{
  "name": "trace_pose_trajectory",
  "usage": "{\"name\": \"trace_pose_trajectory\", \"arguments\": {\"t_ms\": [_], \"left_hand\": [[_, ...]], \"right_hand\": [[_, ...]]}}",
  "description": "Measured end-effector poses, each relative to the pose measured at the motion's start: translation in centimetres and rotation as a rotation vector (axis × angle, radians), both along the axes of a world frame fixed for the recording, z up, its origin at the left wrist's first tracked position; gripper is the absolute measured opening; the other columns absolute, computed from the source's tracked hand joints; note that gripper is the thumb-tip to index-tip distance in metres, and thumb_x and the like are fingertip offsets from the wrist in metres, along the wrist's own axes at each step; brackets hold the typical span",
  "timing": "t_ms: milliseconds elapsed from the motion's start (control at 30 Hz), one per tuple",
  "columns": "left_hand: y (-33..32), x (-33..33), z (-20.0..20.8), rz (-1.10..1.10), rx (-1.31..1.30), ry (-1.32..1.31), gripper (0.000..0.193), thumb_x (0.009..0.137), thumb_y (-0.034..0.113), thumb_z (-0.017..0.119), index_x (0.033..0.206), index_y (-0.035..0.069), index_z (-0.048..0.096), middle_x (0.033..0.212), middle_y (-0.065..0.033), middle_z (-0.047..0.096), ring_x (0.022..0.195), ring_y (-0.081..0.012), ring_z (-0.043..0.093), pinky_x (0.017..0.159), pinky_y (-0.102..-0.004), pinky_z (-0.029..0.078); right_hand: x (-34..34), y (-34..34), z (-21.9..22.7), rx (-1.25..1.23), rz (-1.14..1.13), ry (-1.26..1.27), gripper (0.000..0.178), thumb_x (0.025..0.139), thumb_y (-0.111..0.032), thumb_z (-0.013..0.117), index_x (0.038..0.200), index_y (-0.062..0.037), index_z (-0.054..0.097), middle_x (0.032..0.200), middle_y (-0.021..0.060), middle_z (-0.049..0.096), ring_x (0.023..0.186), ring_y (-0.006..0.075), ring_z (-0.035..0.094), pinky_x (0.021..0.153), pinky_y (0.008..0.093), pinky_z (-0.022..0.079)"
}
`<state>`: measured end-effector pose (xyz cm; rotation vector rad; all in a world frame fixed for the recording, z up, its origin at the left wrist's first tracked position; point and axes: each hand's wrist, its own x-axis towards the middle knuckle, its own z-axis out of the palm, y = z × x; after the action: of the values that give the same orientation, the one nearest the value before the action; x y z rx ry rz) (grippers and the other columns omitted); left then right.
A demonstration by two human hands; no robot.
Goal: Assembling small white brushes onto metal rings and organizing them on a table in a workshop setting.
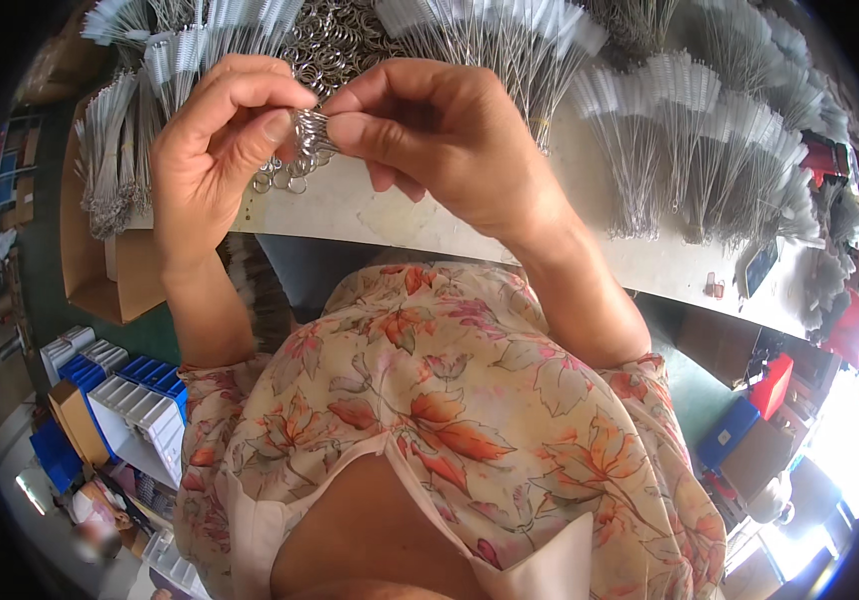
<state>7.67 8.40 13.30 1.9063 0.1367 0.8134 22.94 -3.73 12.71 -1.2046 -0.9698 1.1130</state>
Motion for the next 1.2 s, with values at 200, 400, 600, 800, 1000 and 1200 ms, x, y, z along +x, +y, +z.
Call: {"name": "trace_pose_trajectory", "arguments": {"t_ms": [200, 400, 600, 800, 1000, 1200], "left_hand": [[-0.3, -0.1, -1.6, -0.176, -0.87, -0.126, 0.015, 0.091, 0.011, 0.052, 0.098, 0.0, 0.057, 0.082, 0.0008, 0.057, 0.052, -0.0025, 0.037, 0.045, -0.0171, 0.032], [-1.2, -0.1, 1.2, 0.111, -0.162, 0.221, 0.015, 0.09, 0.014, 0.055, 0.092, 0.001, 0.06, 0.071, 0.002, 0.055, 0.054, -0.0019, 0.043, 0.046, -0.0168, 0.035], [-0.7, -0.5, 0.9, -0.013, -0.694, 0.112, 0.016, 0.09, 0.016, 0.055, 0.092, 0.001, 0.06, 0.066, 0.0016, 0.053, 0.05, -0.0017, 0.043, 0.043, -0.0166, 0.035], [-1.1, -1.0, 2.4, 0.075, -0.142, 0.351, 0.021, 0.093, 0.017, 0.049, 0.099, 0.001, 0.06, 0.077, -0.0053, 0.059, 0.064, -0.0076, 0.054, 0.056, -0.0188, 0.043], [-1.6, 0.2, 0.1, 0.149, -0.354, -0.079, 0.017, 0.089, 0.015, 0.056, 0.087, 0.0, 0.064, 0.085, -0.0087, 0.066, 0.08, -0.0128, 0.061, 0.077, -0.0258, 0.047], [-2.0, 0.0, -0.9, 0.093, -0.699, -0.237, 0.017, 0.088, 0.014, 0.056, 0.091, -0.002, 0.063, 0.089, -0.011, 0.065, 0.086, -0.0186, 0.06, 0.083, -0.0305, 0.045]], "right_hand": [[-1.0, 0.0, 0.1, 0.042, 0.001, 0.132, 0.017, 0.084, -0.014, 0.064, 0.092, 0.0008, 0.061, 0.065, 0.0004, 0.056, 0.051, 0.0026, 0.046, 0.043, 0.0168, 0.034], [-0.4, 0.0, 0.2, 0.031, -0.019, 0.177, 0.015, 0.085, -0.013, 0.063, 0.092, 0.0004, 0.061, 0.066, -0.0009, 0.055, 0.051, 0.0026, 0.045, 0.042, 0.0168, 0.033], [-0.8, 0.4, -0.4, 0.119, -0.009, 0.163, 0.013, 0.085, -0.011, 0.062, 0.092, 0.0001, 0.061, 0.066, -0.0005, 0.056, 0.052, 0.0029, 0.048, 0.042, 0.0168, 0.035], [-0.1, 0.2, -0.7, 0.086, 0.055, 0.209, 0.013, 0.085, -0.01, 0.062, 0.091, 0.0003, 0.061, 0.068, 0.0007, 0.057, 0.054, 0.004, 0.051, 0.044, 0.0165, 0.037], [-1.4, 0.5, -0.6, 0.151, -0.027, 0.236, 0.012, 0.084, -0.01, 0.063, 0.09, -0.0002, 0.06, 0.069, 0.002, 0.059, 0.057, 0.0056, 0.054, 0.046, 0.0178, 0.041], [-3.1, 1.3, -2.6, 0.32, -0.118, 0.009, 0.011, 0.08, -0.003, 0.066, 0.088, 0.0003, 0.059, 0.077, 0.0033, 0.061, 0.065, 0.0079, 0.058, 0.057, 0.0201, 0.048]]}}
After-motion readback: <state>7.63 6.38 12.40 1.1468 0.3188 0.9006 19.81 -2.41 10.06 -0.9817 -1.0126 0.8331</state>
